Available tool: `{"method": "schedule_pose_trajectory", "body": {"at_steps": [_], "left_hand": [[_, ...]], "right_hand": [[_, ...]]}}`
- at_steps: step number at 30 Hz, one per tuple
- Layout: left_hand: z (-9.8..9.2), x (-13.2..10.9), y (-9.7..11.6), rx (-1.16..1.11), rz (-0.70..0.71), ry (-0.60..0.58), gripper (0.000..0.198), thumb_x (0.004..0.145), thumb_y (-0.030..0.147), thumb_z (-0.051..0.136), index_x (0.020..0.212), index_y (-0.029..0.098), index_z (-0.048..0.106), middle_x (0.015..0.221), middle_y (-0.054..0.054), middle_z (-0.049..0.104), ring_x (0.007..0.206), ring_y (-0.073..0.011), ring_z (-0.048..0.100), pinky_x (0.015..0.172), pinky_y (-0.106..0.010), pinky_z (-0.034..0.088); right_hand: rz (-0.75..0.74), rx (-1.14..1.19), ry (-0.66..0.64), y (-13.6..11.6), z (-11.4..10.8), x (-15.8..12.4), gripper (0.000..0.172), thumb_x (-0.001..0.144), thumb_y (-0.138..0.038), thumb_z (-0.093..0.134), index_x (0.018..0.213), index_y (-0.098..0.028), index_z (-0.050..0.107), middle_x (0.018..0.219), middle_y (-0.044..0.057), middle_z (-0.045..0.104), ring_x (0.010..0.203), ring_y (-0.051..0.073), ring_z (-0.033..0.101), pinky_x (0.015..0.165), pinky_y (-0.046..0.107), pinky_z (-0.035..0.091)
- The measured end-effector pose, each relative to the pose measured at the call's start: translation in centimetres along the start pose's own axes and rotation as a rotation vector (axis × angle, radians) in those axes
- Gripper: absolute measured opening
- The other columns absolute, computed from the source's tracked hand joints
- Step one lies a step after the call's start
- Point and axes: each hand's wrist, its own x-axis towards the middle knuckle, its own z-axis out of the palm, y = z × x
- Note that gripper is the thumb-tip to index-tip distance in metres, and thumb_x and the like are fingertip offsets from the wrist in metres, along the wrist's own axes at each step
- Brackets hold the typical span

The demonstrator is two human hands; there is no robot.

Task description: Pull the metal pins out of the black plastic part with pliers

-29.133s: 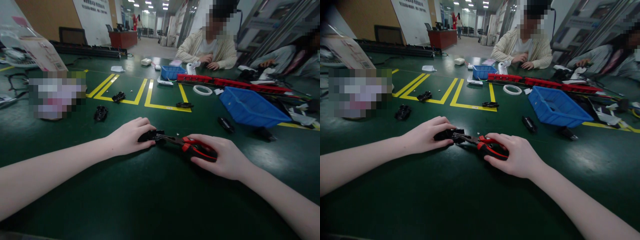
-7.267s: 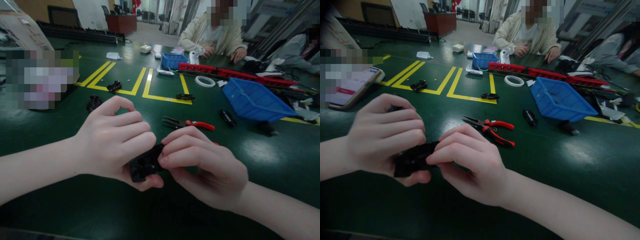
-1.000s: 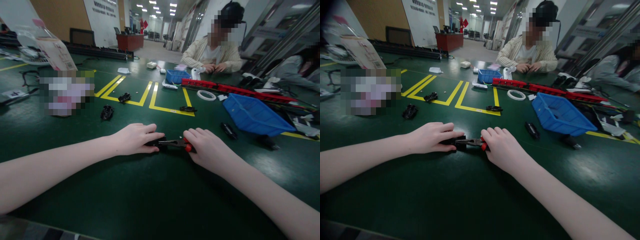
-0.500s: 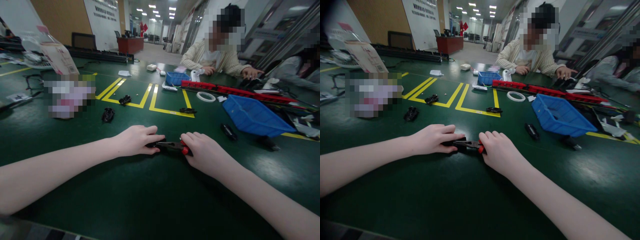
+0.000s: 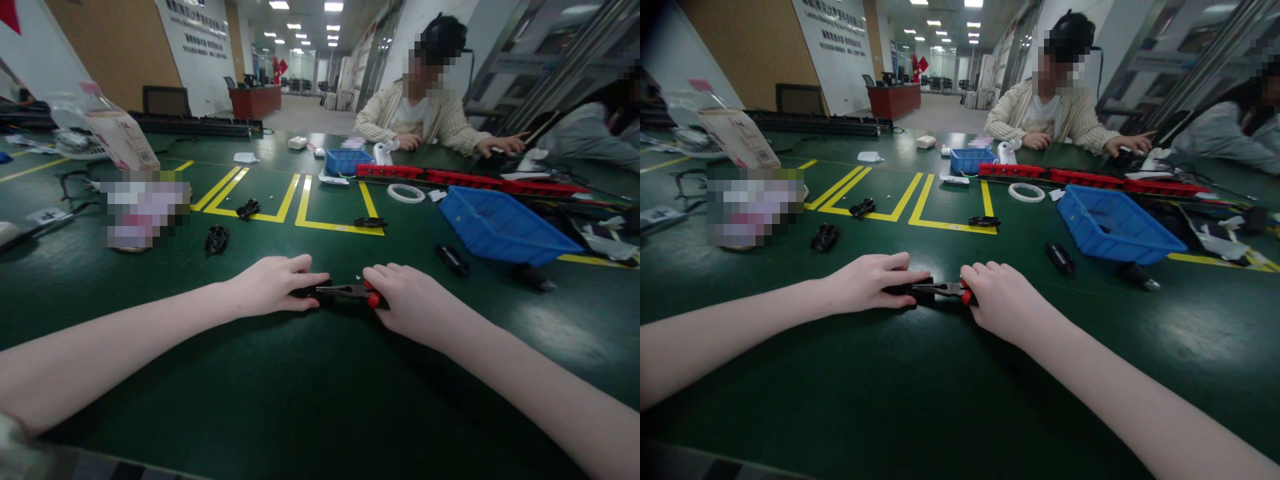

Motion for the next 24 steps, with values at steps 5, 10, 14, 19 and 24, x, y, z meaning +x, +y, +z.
{"method": "schedule_pose_trajectory", "body": {"at_steps": [5,10,14,19,24], "left_hand": [[0.1,0.0,-0.1,-0.032,0.004,-0.009,0.047,0.098,0.045,0.054,0.139,0.02,0.057,0.101,-0.005,0.056,0.075,-0.0148,0.06,0.064,-0.026,0.047],[0.3,0.0,-0.2,-0.039,-0.002,0.013,0.048,0.097,0.044,0.056,0.139,0.02,0.057,0.1,-0.005,0.056,0.076,-0.0151,0.061,0.065,-0.026,0.047],[0.6,0.0,-0.2,-0.02,0.014,0.054,0.048,0.095,0.043,0.059,0.138,0.021,0.059,0.098,-0.004,0.056,0.073,-0.0146,0.062,0.063,-0.025,0.047],[0.7,0.1,-0.2,-0.022,0.023,0.088,0.046,0.095,0.044,0.06,0.135,0.021,0.061,0.096,-0.003,0.056,0.073,-0.014,0.062,0.062,-0.023,0.047],[0.9,0.1,-0.3,-0.04,0.024,0.094,0.046,0.095,0.044,0.059,0.135,0.021,0.061,0.096,-0.002,0.056,0.073,-0.0144,0.062,0.063,-0.025,0.048]], "right_hand": [[0.012,0.003,-0.018,0.0,-0.3,-0.2,0.028,0.079,-0.011,0.065,0.107,-0.015,0.064,0.106,0.012,0.071,0.096,0.026,0.066,0.083,0.037,0.05],[0.026,-0.006,-0.025,-0.5,-0.8,-0.5,0.029,0.08,-0.012,0.064,0.11,-0.014,0.064,0.109,0.012,0.072,0.097,0.026,0.067,0.083,0.035,0.049],[0.04,-0.008,-0.024,-0.6,-1.1,-0.8,0.027,0.081,-0.012,0.063,0.108,-0.015,0.064,0.109,0.011,0.072,0.097,0.023,0.068,0.082,0.031,0.049],[0.054,-0.007,-0.021,-1.0,-1.6,-1.0,0.029,0.081,-0.011,0.064,0.109,-0.016,0.065,0.109,0.011,0.073,0.099,0.023,0.068,0.084,0.031,0.049],[0.059,0.016,-0.02,-1.7,-1.8,-0.8,0.027,0.081,-0.012,0.065,0.107,-0.017,0.065,0.109,0.012,0.073,0.098,0.024,0.069,0.082,0.032,0.05]]}}
